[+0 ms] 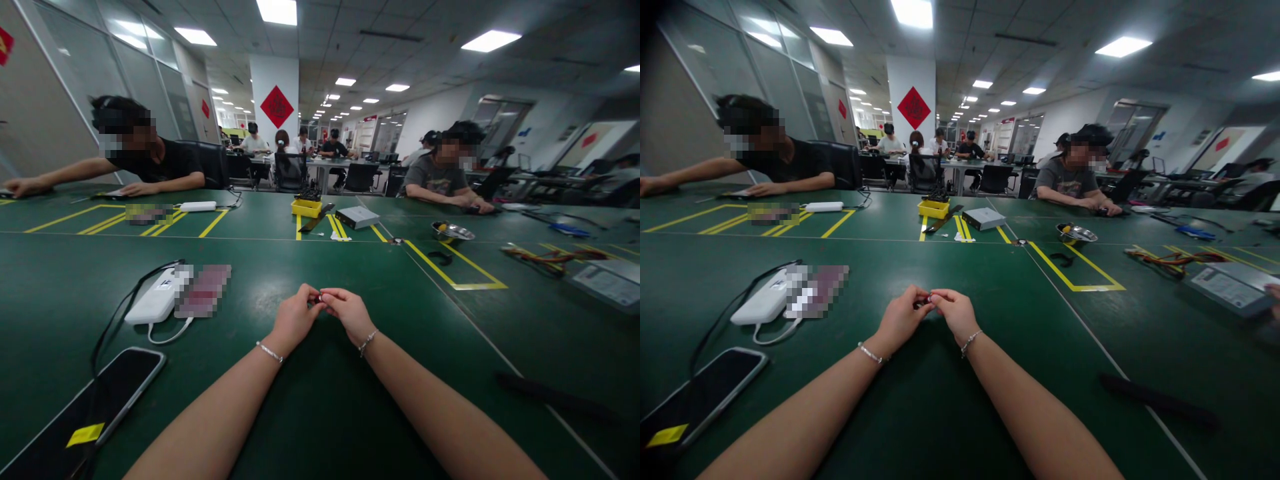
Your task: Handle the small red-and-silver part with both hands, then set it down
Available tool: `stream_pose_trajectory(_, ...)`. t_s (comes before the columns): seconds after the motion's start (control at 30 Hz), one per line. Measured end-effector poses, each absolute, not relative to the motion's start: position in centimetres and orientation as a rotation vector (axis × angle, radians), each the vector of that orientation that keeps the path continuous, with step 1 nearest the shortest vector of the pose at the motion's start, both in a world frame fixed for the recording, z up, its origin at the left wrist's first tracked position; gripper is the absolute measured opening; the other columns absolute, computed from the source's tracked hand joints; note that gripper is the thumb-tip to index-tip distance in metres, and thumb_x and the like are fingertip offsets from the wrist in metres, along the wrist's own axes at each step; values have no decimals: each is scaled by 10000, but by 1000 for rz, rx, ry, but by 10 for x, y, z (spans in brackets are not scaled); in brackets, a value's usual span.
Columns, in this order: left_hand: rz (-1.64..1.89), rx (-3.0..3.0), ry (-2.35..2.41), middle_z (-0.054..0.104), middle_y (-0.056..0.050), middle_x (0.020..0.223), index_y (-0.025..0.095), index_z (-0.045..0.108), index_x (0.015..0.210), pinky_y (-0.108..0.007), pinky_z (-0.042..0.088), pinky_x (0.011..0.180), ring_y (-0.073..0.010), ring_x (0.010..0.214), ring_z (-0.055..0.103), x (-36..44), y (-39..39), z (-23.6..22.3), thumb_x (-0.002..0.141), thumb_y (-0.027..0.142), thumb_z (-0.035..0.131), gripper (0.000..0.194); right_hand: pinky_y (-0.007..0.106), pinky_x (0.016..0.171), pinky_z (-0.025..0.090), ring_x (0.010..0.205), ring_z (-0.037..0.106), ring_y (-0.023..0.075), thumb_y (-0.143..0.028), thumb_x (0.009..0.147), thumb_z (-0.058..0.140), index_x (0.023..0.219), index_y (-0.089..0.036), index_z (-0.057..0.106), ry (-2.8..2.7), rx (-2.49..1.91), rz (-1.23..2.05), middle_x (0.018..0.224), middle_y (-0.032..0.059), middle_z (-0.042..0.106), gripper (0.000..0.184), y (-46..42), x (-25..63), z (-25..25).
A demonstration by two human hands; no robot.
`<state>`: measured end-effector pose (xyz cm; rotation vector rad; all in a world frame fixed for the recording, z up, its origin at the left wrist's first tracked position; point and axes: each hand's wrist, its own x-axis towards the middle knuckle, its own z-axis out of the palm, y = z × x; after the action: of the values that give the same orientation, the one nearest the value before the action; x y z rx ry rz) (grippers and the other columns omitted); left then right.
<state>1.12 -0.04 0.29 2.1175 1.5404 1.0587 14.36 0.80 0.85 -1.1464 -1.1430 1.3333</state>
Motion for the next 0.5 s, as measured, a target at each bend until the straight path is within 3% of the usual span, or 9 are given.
stream_pose_trajectory(0.27, 964, 2186, 1622, 584, 35, 701, 226, 453, 876, -222, 382, 545, -125, 617, 564, 13, -4, 7, 705, 310, 555, 216, 301, 649, 454, 676, 577, 146, -334, 627, 601, 864, -157, 625, -1221, -1114, 1406, 791, 49, 650, 297, 5, 140, 11)
stream_pose_trajectory(0.4, 972, 2202, 1532, 609, 21, 759, 230, 433, 976, -245, 409, 616, -143, 711, 576, 10, -3, 7, 711, 340, 545, 308, 300, 650, 454, 730, 580, 161, -357, 707, 493, 899, -198, 609, -1457, -1367, 1024, 818, 25, 651, 275, 19, 159, 19)
stream_pose_trajectory(0.5, 1001, 2179, 1575, 613, -17, 881, 217, 445, 1002, -289, 410, 737, -165, 852, 556, 1, 4, 3, 756, 327, 480, 272, 333, 744, 407, 836, 546, 187, -340, 719, 462, 919, -196, 601, -1422, -1539, 756, 877, 48, 630, 283, 35, 207, 30)
